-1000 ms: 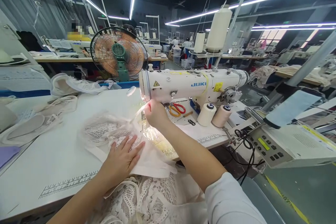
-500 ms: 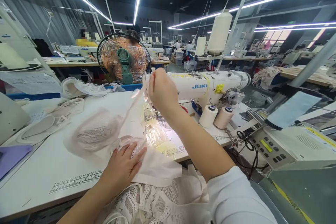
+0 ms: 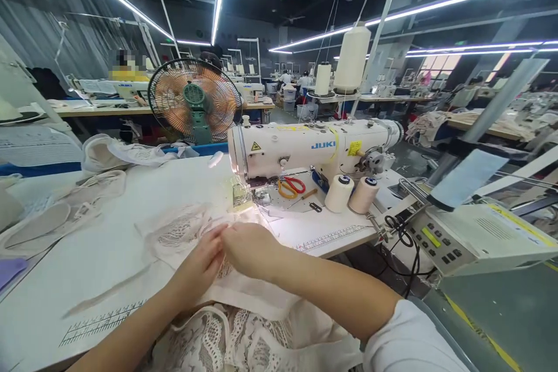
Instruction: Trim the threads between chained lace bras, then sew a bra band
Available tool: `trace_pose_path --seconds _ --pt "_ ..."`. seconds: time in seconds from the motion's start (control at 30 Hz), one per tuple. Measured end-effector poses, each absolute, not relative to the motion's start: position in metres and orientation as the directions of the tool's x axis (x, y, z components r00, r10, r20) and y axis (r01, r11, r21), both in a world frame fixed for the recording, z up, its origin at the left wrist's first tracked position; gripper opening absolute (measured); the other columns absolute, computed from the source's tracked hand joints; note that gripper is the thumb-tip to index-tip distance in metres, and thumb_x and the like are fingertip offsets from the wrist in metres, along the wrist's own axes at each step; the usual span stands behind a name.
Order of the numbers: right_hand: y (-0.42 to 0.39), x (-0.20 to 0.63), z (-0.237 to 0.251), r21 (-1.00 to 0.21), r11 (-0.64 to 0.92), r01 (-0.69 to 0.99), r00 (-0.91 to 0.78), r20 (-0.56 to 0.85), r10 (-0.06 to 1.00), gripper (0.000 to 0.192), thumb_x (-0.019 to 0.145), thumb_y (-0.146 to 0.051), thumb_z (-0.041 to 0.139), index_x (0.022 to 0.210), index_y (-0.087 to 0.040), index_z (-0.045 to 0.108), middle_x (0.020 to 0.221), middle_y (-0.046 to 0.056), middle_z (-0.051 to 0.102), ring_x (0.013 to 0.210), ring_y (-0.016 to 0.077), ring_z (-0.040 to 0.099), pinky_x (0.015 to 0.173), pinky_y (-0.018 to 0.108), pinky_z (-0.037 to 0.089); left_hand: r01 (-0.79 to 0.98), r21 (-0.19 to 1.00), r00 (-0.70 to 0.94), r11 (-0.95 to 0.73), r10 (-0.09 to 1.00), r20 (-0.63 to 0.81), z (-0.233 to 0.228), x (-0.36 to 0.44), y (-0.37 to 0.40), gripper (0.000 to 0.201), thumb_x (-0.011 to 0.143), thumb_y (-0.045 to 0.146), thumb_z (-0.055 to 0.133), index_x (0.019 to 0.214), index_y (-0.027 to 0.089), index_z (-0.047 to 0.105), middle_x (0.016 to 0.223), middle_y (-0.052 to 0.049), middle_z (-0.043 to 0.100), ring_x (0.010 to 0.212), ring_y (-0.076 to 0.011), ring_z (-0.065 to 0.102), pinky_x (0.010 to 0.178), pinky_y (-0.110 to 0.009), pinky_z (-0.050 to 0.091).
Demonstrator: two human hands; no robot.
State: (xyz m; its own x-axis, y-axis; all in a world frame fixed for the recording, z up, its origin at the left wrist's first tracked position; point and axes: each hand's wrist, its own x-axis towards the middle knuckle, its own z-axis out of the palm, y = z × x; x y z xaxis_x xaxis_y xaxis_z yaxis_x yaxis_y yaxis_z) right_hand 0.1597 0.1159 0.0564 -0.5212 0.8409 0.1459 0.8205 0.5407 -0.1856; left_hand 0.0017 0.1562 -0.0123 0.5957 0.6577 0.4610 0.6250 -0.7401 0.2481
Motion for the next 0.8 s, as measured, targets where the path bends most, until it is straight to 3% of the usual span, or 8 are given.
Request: trace_pose_path --seconds 0.13,0.23,0.33,0.47,0.6,0.8 --pt "0.128 0.188 0.008 -0.163 0.559 0.813 -0.538 0.153 0.829 0.028 0.082 -0.027 0.052 0.103 -0.009 0.058 0.11 0.014 0.059 0.1 0.0253 0.054 0.084 0.037 0.045 0.616 0.153 0.661 -0.773 0.613 0.433 -0.005 0.001 0.178 0.035 0.087 0.018 0.029 0.104 0.012 0.059 0.113 -0.015 0.06 0.105 -0.0238 0.056 0.085 -0.038 0.05" --pt "0.13 0.195 -0.011 -0.149 0.602 0.785 -0.571 0.203 0.795 0.04 0.082 -0.034 0.053 0.113 -0.009 0.054 0.122 0.015 0.052 0.114 0.0256 0.045 0.097 0.037 0.036 0.572 0.077 0.749 -0.817 0.558 0.357 -0.001 0.011 0.195 0.035 0.085 0.021 0.034 0.111 0.014 0.057 0.119 -0.012 0.059 0.111 -0.024 0.053 0.093 -0.04 0.045" --pt "0.136 0.2 -0.015 -0.123 0.611 0.782 -0.57 0.255 0.781 0.041 0.083 -0.036 0.052 0.113 -0.009 0.054 0.12 0.015 0.054 0.116 0.0246 0.044 0.098 0.037 0.036 0.533 0.02 0.814 -0.846 0.519 0.26 0.0 0.023 0.212 0.038 0.084 0.026 0.041 0.119 0.015 0.053 0.127 -0.011 0.053 0.116 -0.025 0.049 0.098 -0.043 0.039" --pt "0.144 0.207 -0.014 -0.09 0.542 0.836 -0.498 0.292 0.817 0.045 0.08 -0.04 0.055 0.114 -0.01 0.054 0.127 0.016 0.05 0.12 0.0274 0.041 0.099 0.042 0.034 0.544 -0.026 0.83 -0.839 0.533 0.165 0.003 0.032 0.228 0.042 0.086 0.03 0.042 0.122 0.011 0.05 0.128 -0.013 0.052 0.115 -0.0276 0.049 0.094 -0.043 0.043" --pt "0.143 0.214 -0.019 -0.124 0.528 0.84 -0.477 0.294 0.828 0.047 0.082 -0.04 0.053 0.118 -0.01 0.051 0.125 0.015 0.051 0.112 0.0267 0.046 0.093 0.042 0.04 0.558 -0.038 0.827 -0.829 0.551 0.112 0.008 0.037 0.234 0.042 0.085 0.031 0.044 0.122 0.012 0.051 0.129 -0.01 0.052 0.11 -0.0292 0.051 0.089 -0.044 0.045" --pt "0.143 0.222 -0.027 -0.188 0.521 0.832 -0.427 0.381 0.82 0.045 0.086 -0.037 0.042 0.12 -0.008 0.05 0.126 0.014 0.05 0.115 0.0262 0.043 0.095 0.041 0.038 0.569 -0.035 0.821 -0.822 0.565 0.084 0.008 0.048 0.241 0.044 0.086 0.036 0.042 0.121 0.011 0.051 0.128 -0.011 0.053 0.106 -0.0302 0.051 0.084 -0.045 0.046"
